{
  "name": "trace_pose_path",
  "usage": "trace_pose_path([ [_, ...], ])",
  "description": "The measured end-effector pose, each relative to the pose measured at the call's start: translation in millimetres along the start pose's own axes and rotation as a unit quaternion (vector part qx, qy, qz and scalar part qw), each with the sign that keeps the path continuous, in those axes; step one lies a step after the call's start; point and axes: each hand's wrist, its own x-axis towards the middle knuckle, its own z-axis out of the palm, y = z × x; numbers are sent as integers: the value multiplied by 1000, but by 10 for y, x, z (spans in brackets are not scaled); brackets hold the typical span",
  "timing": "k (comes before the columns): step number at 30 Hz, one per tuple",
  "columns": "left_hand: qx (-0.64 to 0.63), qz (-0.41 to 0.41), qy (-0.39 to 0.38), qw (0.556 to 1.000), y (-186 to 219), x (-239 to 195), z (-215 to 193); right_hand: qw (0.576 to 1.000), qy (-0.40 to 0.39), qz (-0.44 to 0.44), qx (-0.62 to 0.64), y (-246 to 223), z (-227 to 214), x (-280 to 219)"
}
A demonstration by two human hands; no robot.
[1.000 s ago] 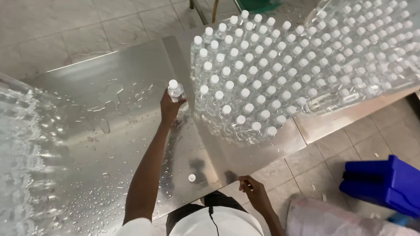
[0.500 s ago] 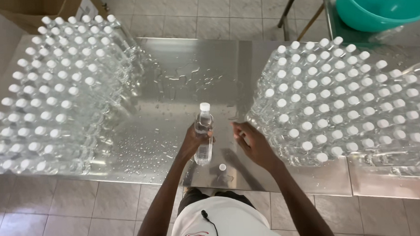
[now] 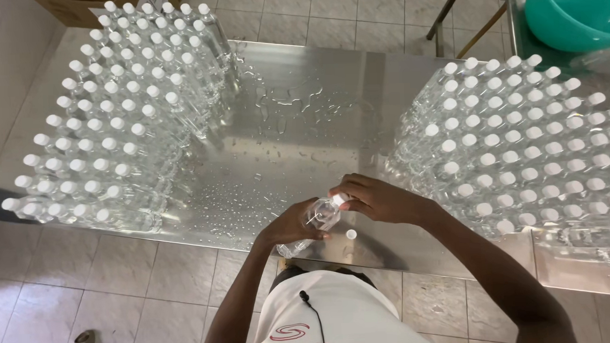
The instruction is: The person repeatedly picks up clear plastic bottles from a large group on a metal table, screws white caps onto them, and places the capped bottles into a separate group. The task is performed by hand without tools.
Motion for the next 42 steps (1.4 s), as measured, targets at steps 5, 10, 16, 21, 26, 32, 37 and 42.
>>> trace_pose_path([
  [5, 100, -19, -10, 995, 216, -54, -165, 989, 24, 139, -47, 158, 378, 68],
  [10, 215, -35, 13, 976, 379, -26, -257, 943, -27, 258, -207, 180, 468, 147],
  [16, 188, -48, -11, 981, 386, -58, -501, 967, -52, 161, -192, -174, 252, 138],
  [21, 198, -41, -68, 977, 57, -107, -615, 955, -81, 70, -276, 55, 698, 119],
  [26, 184, -67, -85, 977, -166, -217, -687, 974, -48, 202, -92, 147, 1180, 255],
  [32, 48, -22, -102, 993, -337, -311, -659, 964, -22, 237, -116, -55, 1273, 337],
  [37, -45, 55, -218, 973, -438, -228, -790, 931, 114, -67, -340, -77, 1147, 340],
  [42, -85, 62, -344, 933, -375, -237, -803, 869, 180, -275, -371, 9, 1191, 484],
])
